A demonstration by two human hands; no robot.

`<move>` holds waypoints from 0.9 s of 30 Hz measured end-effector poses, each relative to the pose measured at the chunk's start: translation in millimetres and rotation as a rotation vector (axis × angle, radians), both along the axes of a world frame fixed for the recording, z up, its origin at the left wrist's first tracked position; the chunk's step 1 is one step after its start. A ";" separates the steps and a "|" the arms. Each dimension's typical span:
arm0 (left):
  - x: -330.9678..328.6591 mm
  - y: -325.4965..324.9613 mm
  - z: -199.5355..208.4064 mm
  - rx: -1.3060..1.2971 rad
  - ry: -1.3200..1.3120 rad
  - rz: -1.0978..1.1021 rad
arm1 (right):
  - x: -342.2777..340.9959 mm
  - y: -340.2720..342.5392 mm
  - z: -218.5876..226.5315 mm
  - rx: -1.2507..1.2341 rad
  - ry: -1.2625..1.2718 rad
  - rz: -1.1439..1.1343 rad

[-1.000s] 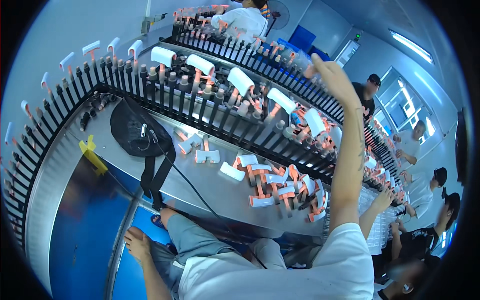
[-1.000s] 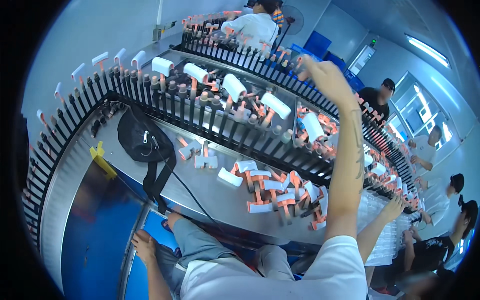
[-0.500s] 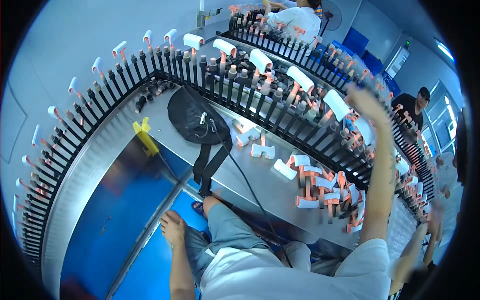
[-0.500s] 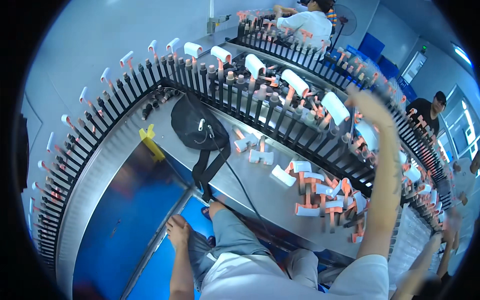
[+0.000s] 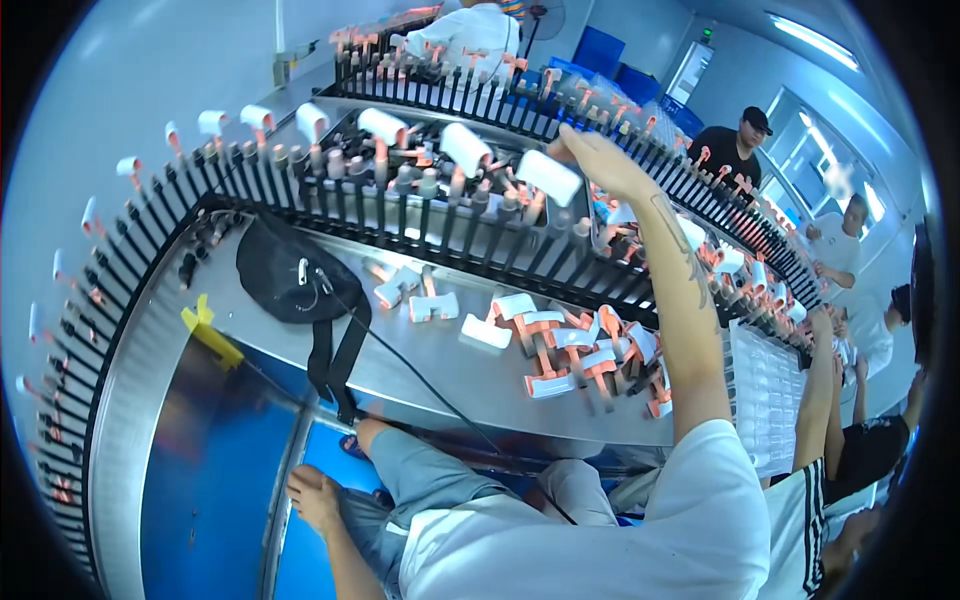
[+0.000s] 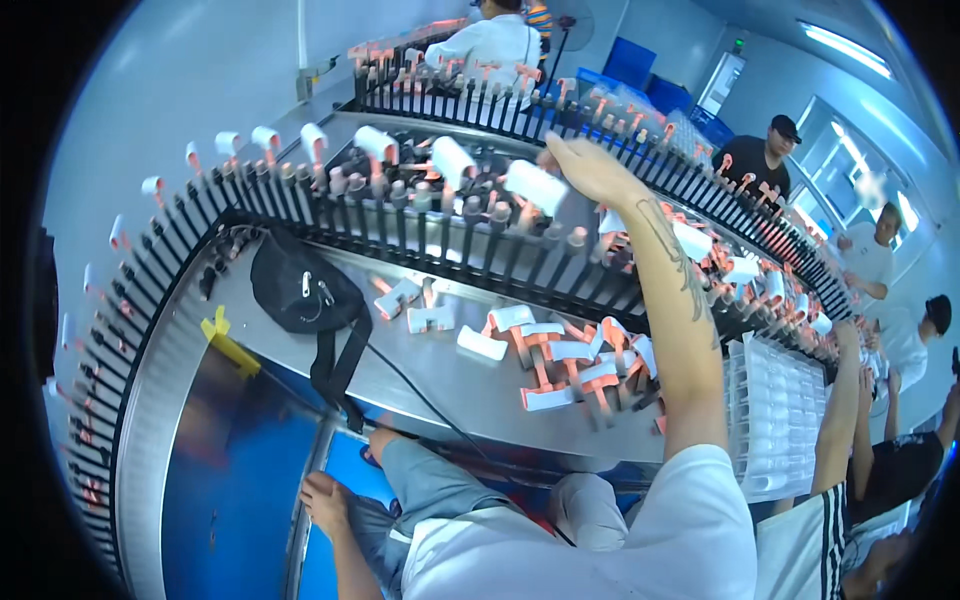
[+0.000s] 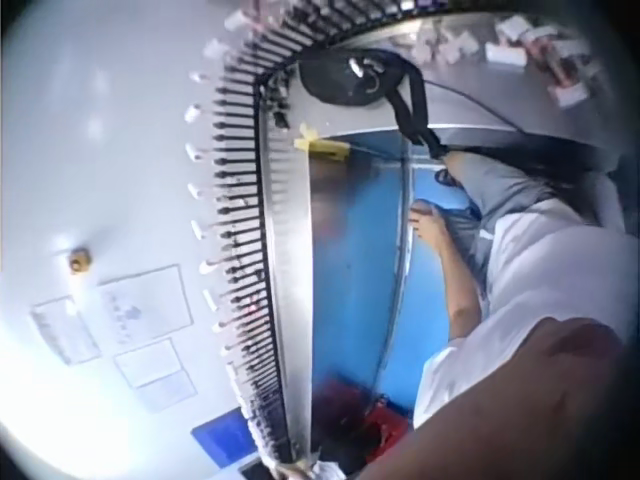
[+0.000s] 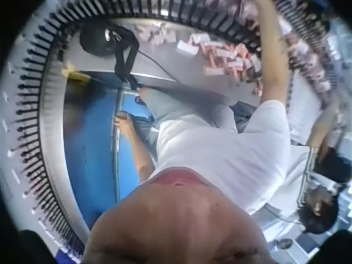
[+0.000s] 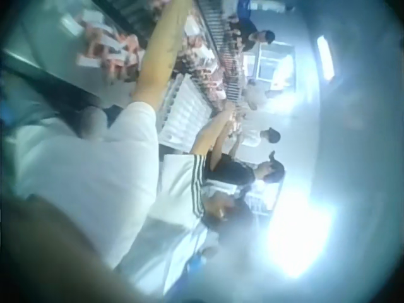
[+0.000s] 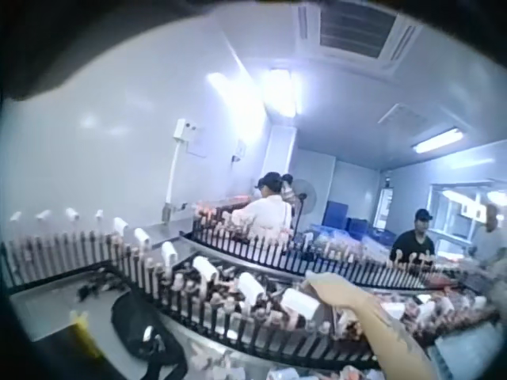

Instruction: The person picks up plastic pieces from trays on the workstation and fits them onto the upright pins of the moving conveyor loop.

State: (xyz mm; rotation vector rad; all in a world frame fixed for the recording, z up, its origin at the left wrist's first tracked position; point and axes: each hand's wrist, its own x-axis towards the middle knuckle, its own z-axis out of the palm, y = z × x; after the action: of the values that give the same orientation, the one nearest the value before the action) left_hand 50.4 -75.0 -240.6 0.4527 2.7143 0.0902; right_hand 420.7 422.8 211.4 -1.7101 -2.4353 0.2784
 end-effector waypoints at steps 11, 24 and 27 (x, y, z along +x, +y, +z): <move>-6.8 10.7 29.2 -0.097 -0.002 -0.020 | 64.7 21.7 -25.4 -0.217 -0.111 -0.062; -9.2 19.8 19.9 -0.160 -0.002 -0.042 | 126.9 34.4 -37.5 -0.106 0.156 -0.310; -13.2 6.8 11.0 -0.134 -0.009 -0.035 | 80.7 15.0 24.3 0.318 0.060 -0.168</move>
State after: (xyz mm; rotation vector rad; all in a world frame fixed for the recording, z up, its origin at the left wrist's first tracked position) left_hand 37.2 -68.2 -229.6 0.4579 2.6812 -0.0987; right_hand 501.4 437.8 235.7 -1.7192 -2.1386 -0.0743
